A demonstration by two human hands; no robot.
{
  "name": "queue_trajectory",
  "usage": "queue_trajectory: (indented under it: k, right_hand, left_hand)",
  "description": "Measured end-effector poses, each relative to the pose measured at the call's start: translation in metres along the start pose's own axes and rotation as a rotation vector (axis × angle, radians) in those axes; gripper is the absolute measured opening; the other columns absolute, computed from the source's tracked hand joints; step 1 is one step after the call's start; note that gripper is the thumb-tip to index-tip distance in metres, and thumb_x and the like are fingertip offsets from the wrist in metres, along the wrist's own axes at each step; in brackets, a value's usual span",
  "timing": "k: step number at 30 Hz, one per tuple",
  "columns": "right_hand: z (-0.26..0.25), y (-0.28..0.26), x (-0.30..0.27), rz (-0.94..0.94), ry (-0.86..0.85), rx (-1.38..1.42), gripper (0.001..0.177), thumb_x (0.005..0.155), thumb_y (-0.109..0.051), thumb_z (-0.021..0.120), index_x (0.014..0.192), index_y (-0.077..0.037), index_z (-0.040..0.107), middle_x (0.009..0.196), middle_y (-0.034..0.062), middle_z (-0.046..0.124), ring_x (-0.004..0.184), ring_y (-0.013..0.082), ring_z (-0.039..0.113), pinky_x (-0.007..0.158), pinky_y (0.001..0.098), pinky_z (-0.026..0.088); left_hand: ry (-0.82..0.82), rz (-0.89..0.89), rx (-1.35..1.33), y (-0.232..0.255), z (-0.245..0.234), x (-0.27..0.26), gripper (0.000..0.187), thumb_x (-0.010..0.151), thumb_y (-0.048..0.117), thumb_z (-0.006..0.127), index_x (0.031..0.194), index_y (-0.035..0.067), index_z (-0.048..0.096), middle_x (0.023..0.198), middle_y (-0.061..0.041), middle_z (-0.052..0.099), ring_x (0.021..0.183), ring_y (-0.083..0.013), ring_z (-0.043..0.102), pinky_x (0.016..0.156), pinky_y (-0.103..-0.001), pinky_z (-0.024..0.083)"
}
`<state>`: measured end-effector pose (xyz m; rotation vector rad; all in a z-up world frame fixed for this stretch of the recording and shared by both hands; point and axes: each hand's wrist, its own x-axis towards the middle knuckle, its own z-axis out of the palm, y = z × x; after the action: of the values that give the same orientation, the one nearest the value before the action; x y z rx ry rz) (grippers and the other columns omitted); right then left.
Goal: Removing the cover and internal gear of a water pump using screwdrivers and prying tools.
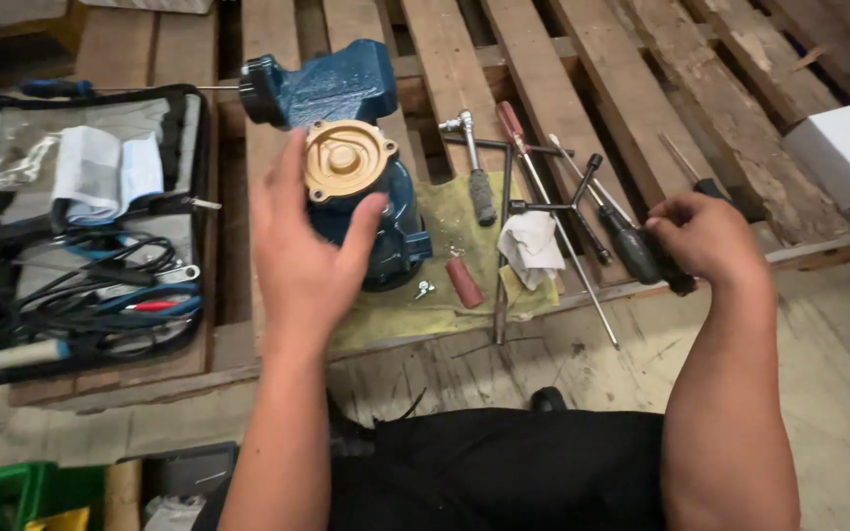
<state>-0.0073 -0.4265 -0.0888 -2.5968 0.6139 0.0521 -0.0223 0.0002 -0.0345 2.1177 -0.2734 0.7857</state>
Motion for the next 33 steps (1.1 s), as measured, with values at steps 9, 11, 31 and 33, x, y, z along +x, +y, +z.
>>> queue_trajectory:
  k: [9, 11, 31, 33]
  right_hand:
    - [-0.003, -0.010, -0.006, 0.060, -0.129, -0.090, 0.029, 0.098, -0.036, 0.068, 0.114, -0.015, 0.080, 0.115, 0.0145, 0.076, 0.097, 0.0354, 0.070, 0.077, 0.0492, 0.051]
    - [-0.004, -0.014, -0.008, 0.077, -0.137, -0.104, 0.030, 0.101, -0.035, 0.065, 0.117, -0.014, 0.079, 0.114, 0.0181, 0.076, 0.096, 0.0381, 0.070, 0.076, 0.0513, 0.053]
    - [-0.047, -0.036, -0.083, -0.561, 0.128, 0.414, 0.021, 0.122, -0.001, 0.039, 0.142, 0.008, 0.040, 0.104, 0.0298, 0.061, 0.083, 0.0381, 0.066, 0.071, 0.0445, 0.050]
    - [-0.058, -0.088, -0.126, -0.594, 0.001, 0.272, 0.046, 0.103, -0.002, 0.050, 0.148, 0.003, 0.049, 0.095, 0.0266, 0.063, 0.069, 0.0347, 0.065, 0.059, 0.0426, 0.058]
  left_hand:
    - [-0.001, -0.009, -0.041, -0.019, 0.009, -0.008, 0.069, 0.100, 0.045, 0.071, 0.157, 0.025, 0.037, 0.141, -0.013, 0.057, 0.130, -0.0295, 0.056, 0.102, -0.047, 0.052]
    - [0.008, -0.015, -0.073, -0.017, 0.011, -0.010, 0.070, 0.101, 0.044, 0.069, 0.158, 0.024, 0.035, 0.141, -0.015, 0.054, 0.130, -0.0310, 0.057, 0.103, -0.047, 0.052]
    - [-0.068, -0.039, -0.315, -0.042, 0.012, -0.016, 0.080, 0.096, 0.034, 0.072, 0.162, 0.025, 0.028, 0.152, -0.021, 0.039, 0.150, -0.0358, 0.040, 0.123, -0.053, 0.040]
    - [-0.017, -0.089, -0.336, -0.045, 0.015, -0.015, 0.078, 0.095, 0.034, 0.076, 0.160, 0.026, 0.034, 0.141, -0.016, 0.045, 0.142, -0.0294, 0.045, 0.121, -0.042, 0.041]
